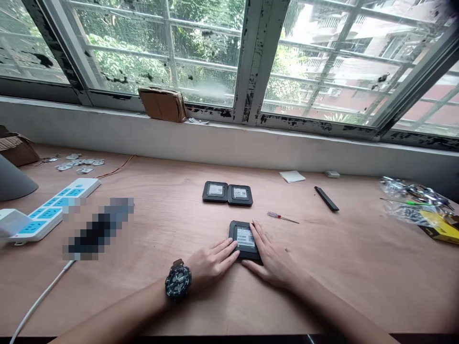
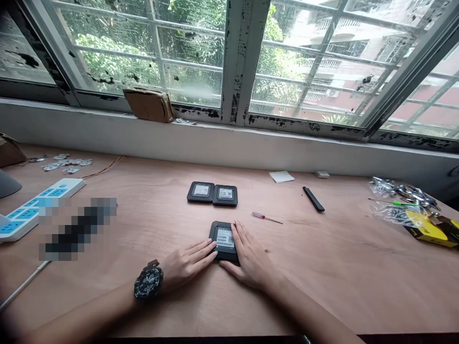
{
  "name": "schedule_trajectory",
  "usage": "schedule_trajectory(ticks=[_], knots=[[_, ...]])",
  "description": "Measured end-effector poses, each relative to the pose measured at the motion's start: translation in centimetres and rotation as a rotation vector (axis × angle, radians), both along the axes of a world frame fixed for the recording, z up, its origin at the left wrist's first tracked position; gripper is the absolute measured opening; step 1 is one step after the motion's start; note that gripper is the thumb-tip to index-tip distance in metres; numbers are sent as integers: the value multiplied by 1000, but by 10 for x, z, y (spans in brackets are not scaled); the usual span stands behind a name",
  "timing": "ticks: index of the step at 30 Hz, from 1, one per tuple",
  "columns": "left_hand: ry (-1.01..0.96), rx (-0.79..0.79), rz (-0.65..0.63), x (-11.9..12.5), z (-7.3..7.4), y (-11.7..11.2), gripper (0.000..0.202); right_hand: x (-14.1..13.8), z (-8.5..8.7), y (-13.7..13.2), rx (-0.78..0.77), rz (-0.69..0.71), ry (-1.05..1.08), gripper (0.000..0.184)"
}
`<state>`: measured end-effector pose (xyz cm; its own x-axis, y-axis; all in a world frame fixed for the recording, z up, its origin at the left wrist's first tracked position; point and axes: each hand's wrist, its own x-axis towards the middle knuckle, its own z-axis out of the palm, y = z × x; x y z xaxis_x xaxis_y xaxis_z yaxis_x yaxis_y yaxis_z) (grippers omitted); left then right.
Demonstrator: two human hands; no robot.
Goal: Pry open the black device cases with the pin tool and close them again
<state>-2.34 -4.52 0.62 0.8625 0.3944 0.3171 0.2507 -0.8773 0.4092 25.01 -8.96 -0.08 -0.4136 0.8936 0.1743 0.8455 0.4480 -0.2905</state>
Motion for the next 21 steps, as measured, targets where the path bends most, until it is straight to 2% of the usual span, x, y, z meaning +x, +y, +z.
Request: schedule_trajectory(ticks=[9, 13, 15, 17, 19, 21], knots=[[40, 11, -13, 2, -2, 0, 56, 0, -4, 0, -16, -9, 1, 97], [95, 88, -8, 0, -1, 0, 51, 2, -1, 0, -5, 12, 4, 97], [122, 145, -30, -4, -1, 5, 49, 9, 3, 6, 5, 45, 16, 89], [112, 209, -37, -10, -2, 15, 46, 22, 7, 17, 28, 30, 54, 67], [79, 263, 29, -15, -3, 27, 40, 40, 10, 34, 87, -67, 93, 49], [67, 287, 146, -18, -2, 37, 34, 59, 9, 53, 174, -178, 63, 46]])
